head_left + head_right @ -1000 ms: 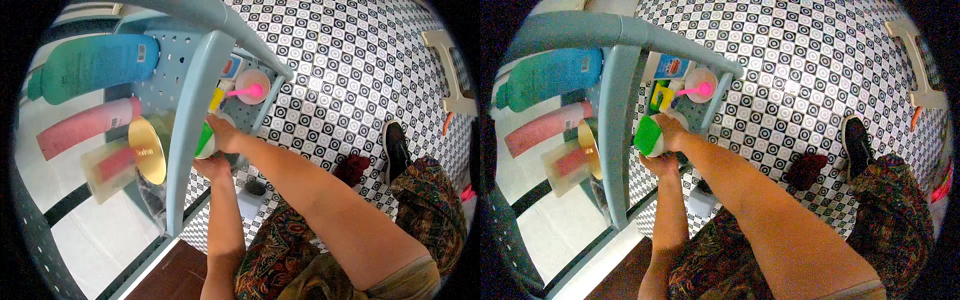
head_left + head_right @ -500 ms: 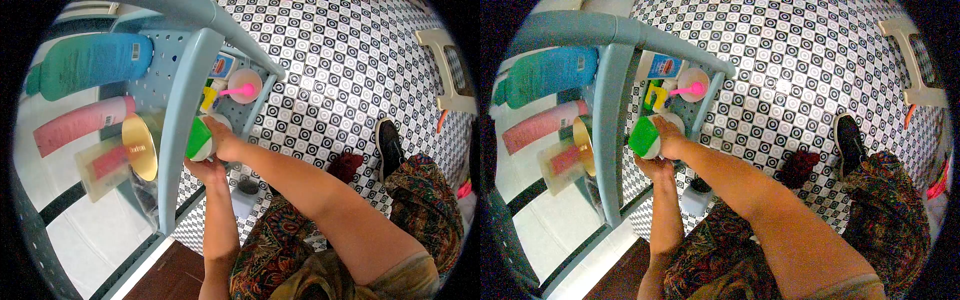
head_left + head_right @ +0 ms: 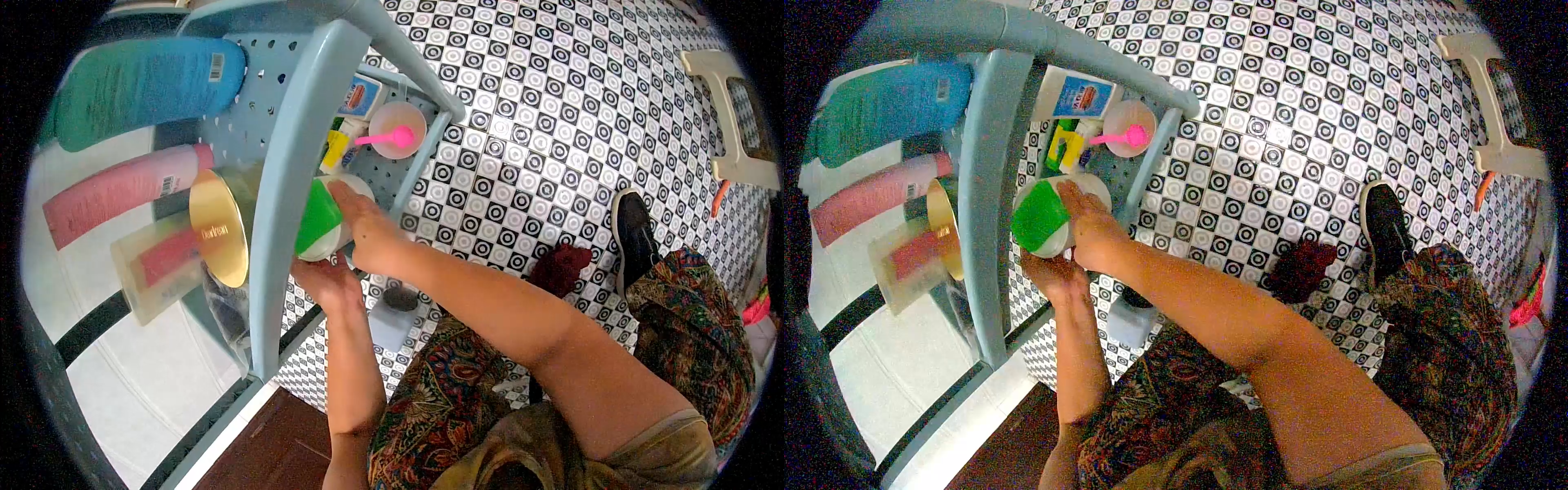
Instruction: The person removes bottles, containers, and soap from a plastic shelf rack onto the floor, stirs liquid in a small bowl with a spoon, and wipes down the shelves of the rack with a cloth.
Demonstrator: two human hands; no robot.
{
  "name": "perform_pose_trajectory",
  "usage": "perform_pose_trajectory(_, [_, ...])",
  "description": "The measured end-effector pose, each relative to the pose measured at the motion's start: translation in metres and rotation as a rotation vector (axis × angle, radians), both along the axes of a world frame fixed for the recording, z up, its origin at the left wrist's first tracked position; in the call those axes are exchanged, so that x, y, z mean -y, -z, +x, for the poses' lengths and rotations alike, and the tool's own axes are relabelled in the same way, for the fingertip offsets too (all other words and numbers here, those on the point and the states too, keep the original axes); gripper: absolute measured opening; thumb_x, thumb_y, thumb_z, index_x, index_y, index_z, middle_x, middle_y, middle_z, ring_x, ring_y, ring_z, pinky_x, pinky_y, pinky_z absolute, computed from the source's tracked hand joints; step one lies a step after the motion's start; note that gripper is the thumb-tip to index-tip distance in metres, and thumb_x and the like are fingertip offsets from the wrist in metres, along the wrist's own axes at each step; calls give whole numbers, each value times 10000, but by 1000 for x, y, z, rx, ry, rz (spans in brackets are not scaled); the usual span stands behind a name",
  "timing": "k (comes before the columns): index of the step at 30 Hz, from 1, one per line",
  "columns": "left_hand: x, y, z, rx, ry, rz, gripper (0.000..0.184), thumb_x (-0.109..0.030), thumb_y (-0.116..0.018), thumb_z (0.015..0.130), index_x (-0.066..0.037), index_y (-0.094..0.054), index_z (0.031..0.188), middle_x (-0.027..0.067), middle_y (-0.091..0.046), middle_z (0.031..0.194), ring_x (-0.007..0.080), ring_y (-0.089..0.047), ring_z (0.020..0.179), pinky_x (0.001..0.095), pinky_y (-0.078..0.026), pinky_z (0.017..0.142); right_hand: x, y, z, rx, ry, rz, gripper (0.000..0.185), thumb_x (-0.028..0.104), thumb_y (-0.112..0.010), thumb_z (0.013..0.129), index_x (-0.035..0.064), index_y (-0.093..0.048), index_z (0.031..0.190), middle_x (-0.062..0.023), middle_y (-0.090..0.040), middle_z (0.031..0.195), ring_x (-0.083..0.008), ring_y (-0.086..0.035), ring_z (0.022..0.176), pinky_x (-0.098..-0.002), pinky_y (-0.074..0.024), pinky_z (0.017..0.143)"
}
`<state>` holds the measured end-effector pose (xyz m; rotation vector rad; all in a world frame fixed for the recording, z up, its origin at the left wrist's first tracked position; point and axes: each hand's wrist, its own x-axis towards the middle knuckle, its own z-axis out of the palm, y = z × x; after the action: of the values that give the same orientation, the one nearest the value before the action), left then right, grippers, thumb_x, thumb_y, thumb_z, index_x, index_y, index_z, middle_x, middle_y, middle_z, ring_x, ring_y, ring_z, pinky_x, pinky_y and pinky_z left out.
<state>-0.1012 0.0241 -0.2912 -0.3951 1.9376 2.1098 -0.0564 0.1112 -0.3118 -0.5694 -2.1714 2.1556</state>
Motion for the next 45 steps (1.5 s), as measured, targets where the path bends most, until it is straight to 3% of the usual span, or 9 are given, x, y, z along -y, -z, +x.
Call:
perform_pose_trajectory(11, [-34, -21, 35, 56, 168, 145, 409, -367, -338, 864, -107, -415, 1170, 48, -449, 1180, 159, -408, 1085, 330, -306, 891, -29, -23, 36, -136, 170, 258, 772, -97, -462, 593, 18, -200, 1310, -197, -252, 1339, -380, -235, 1233, -378, -252, 1016])
perform_pose_trajectory(22, [-70, -14, 84, 126, 165, 181, 382, -326, -372, 865, -106, -435, 1171, 52, -464, 1179, 176, -434, 1083, 356, -323, 928, -63, -21, 111, -63, 336, 148, 821, -144, -458, 578, 9, -143, 1321, -228, -256, 1325, -368, -255, 1231, -366, -230, 1023])
perform_pose_trajectory(24, [-77, -7, 88, 98, 276, 171, 377, -323, -367, 871, -112, -433, 1177, 45, -467, 1171, 166, -435, 1082, 341, -329, 924, -68, -16, 123, -98, 360, 214, 833, -154, -442, 576, 4, -121, 1328, -239, -251, 1326, -351, -259, 1237, -347, -228, 1021])
perform_pose_trajectory(26, [-90, -7, 90, 97, 311, 183, 375, -305, -358, 877, -112, -412, 1194, 44, -473, 1156, 160, -435, 1080, 325, -338, 916, -78, -19, 136, -9, 364, 33, 860, -143, -445, 593, 26, -74, 1351, -205, -188, 1369, -289, -173, 1287, -297, -191, 1026])
perform_pose_trajectory(29, [-108, -7, 96, 86, 516, 250, 458, -236, -322, 878, -94, -238, 1305, 90, -351, 1251, 188, -342, 1162, 350, -278, 961, -85, -14, 151, 31, 403, 86, 873, -139, -456, 603, 30, -48, 1356, -196, -177, 1377, -276, -160, 1291, -292, -205, 1016])
perform_pose_trajectory(38, [-142, 28, 124, 332, 534, 326, 477, -218, -372, 859, -68, -259, 1298, 79, -373, 1229, 175, -364, 1137, 315, -287, 943, -118, 11, 183, 134, 463, 260, 933, -124, -542, 587, 40, -46, 1360, -164, -227, 1370, -256, -193, 1282, -288, -220, 1005])
perform_pose_trajectory(42, [-152, 49, 129, 276, 735, 232, 521, -322, -368, 853, -169, -219, 1329, 26, -298, 1311, 189, -282, 1198, 432, -212, 977, -124, 34, 198, 88, 558, 88, 956, -167, -527, 568, 82, -66, 1367, -114, -228, 1377, -218, -202, 1279, -294, -217, 1009])
perform_pose_trajectory(44, [-163, 51, 128, 270, 771, 243, 538, -215, -388, 853, -52, -203, 1331, 97, -337, 1288, 171, -345, 1169, 299, -290, 954, -133, 39, 202, 88, 614, 21, 958, -209, -485, 563, 136, -98, 1369, -79, -284, 1336, -217, -274, 1239, -324, -315, 959])
perform_pose_trajectory(45, [-171, 39, 126, 357, 798, 285, 553, -241, -375, 867, -52, -168, 1345, 105, -301, 1322, 180, -301, 1208, 304, -242, 990, -138, 36, 201, 110, 673, 20, 941, -208, -477, 573, 145, -113, 1366, -78, -299, 1321, -226, -291, 1227, -324, -358, 917])
